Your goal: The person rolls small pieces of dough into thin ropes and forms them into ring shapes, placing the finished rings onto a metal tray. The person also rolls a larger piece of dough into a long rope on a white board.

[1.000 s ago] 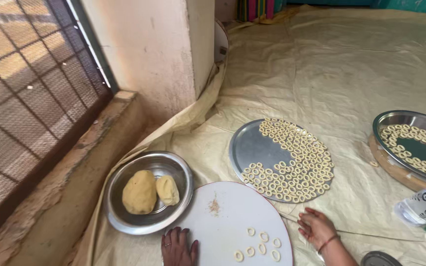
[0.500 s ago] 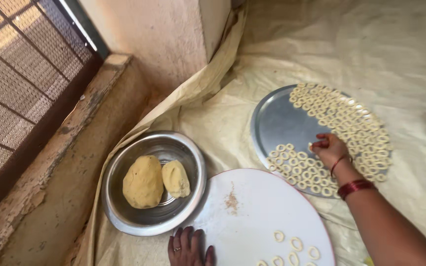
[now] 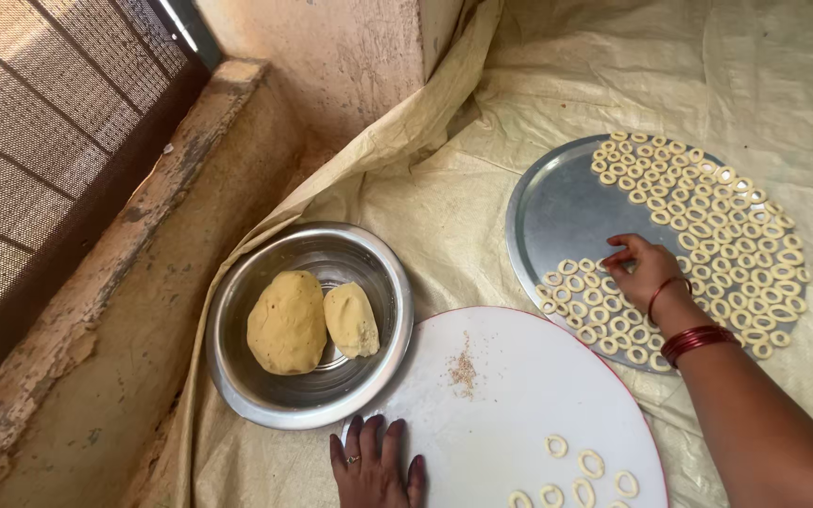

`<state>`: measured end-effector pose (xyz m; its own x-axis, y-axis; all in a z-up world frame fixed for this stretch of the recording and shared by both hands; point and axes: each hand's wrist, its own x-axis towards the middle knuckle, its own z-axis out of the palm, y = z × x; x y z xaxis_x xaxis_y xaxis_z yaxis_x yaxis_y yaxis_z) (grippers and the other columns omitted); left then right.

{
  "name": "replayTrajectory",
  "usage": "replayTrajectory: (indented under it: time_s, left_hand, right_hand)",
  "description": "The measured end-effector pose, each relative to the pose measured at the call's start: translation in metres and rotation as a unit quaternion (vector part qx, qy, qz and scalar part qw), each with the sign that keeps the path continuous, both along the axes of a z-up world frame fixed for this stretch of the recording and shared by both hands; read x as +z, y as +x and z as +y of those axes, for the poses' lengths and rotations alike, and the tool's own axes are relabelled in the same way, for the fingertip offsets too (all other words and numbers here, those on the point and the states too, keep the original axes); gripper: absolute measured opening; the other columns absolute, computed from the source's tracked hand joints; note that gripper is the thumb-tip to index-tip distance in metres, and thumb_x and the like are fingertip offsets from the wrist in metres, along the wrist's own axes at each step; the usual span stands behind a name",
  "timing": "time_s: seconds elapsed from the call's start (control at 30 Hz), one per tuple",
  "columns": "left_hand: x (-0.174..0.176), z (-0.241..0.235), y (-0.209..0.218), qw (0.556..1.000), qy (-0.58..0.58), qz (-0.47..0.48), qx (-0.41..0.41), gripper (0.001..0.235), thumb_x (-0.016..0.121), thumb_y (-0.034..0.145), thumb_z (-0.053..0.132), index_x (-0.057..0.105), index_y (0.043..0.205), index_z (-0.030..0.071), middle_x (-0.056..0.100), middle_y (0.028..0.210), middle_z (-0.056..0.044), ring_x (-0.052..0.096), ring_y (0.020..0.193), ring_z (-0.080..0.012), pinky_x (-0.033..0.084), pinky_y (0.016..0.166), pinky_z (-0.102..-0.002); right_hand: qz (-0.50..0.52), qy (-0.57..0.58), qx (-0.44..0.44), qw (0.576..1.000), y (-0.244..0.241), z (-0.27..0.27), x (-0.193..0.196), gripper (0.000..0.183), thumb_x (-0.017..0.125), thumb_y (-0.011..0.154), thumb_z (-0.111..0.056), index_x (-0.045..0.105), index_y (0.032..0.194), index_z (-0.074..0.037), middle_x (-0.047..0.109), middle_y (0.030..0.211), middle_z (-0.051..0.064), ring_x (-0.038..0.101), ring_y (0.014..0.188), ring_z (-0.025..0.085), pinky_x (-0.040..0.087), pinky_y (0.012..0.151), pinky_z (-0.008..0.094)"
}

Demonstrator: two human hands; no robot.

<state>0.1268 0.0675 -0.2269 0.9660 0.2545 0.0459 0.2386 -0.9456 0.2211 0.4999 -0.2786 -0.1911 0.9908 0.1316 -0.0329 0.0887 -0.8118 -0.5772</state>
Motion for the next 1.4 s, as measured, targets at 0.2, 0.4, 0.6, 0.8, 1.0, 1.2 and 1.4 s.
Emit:
replayTrajectory:
  time_s: [0.2,0.4,0.6,0.8,1.0,1.2,1.4]
  left_hand:
    - [0.028,-0.004,0.006,0.992,-0.017,0.127,0.003,0.068,0.057,0.087,0.046,0.046,0.148,0.018,0.039,0.147,-0.024,0.027,0.144,-0.0500,0.010,0.108,-0.077]
    - [0.027,-0.006,0.006,0.995,0.012,0.099,-0.004,0.066,0.054,0.088,0.046,0.046,0.149,0.022,0.043,0.148,-0.019,0.029,0.144,-0.0485,0.012,0.109,-0.076]
    - [0.026,-0.005,0.004,0.997,0.026,0.079,-0.004,0.065,0.054,0.087,0.046,0.048,0.147,0.022,0.045,0.147,-0.018,0.030,0.144,-0.0467,0.015,0.110,-0.072]
    - [0.024,-0.007,-0.001,0.999,0.038,-0.003,-0.005,0.060,0.054,0.086,0.042,0.054,0.142,0.020,0.051,0.142,-0.017,0.036,0.136,-0.0426,0.020,0.111,-0.067]
    - [0.026,-0.009,-0.003,0.998,0.046,-0.052,-0.008,0.058,0.054,0.086,0.041,0.056,0.139,0.020,0.053,0.133,-0.016,0.038,0.136,-0.0416,0.022,0.112,-0.065]
    - [0.028,-0.010,-0.001,0.999,0.034,-0.007,0.006,0.058,0.056,0.085,0.038,0.055,0.140,0.020,0.052,0.138,-0.017,0.036,0.136,-0.0411,0.019,0.113,-0.067]
    - [0.029,-0.010,-0.002,0.999,0.036,-0.033,-0.002,0.057,0.058,0.083,0.037,0.057,0.137,0.019,0.053,0.138,-0.018,0.037,0.135,-0.0431,0.020,0.111,-0.067]
  right_hand:
    - [-0.078,0.137,-0.050,0.986,-0.015,-0.025,-0.013,0.036,0.063,0.096,-0.005,0.063,0.132,-0.008,0.077,0.108,0.005,0.072,0.106,0.019,0.054,0.096,0.033]
    - [0.026,0.089,-0.045,0.995,-0.075,-0.069,-0.014,0.032,0.072,0.092,-0.018,0.069,0.123,-0.010,0.077,0.094,0.006,0.071,0.085,0.016,0.057,0.080,0.032]
    - [0.034,-0.110,0.010,0.993,-0.154,-0.077,-0.014,0.018,0.072,0.088,-0.028,0.078,0.100,-0.015,0.076,0.096,0.003,0.073,0.087,0.021,0.059,0.079,0.036]
    - [-0.179,-0.158,0.071,0.968,-0.162,-0.045,-0.010,0.016,0.067,0.087,-0.029,0.070,0.090,-0.013,0.069,0.094,0.006,0.067,0.093,0.029,0.055,0.081,0.044]
    - [-0.153,-0.232,0.115,0.954,-0.152,-0.030,-0.014,0.014,0.063,0.087,-0.025,0.071,0.085,-0.014,0.066,0.095,0.002,0.066,0.097,0.023,0.055,0.084,0.040]
    - [-0.217,-0.317,0.181,0.905,-0.148,-0.033,-0.030,0.010,0.060,0.083,-0.015,0.071,0.084,-0.015,0.065,0.093,-0.002,0.064,0.095,0.018,0.054,0.081,0.036]
    - [-0.267,-0.339,0.202,0.879,-0.144,-0.044,-0.038,0.011,0.060,0.082,-0.016,0.070,0.086,-0.017,0.064,0.089,-0.002,0.063,0.092,0.018,0.053,0.079,0.036]
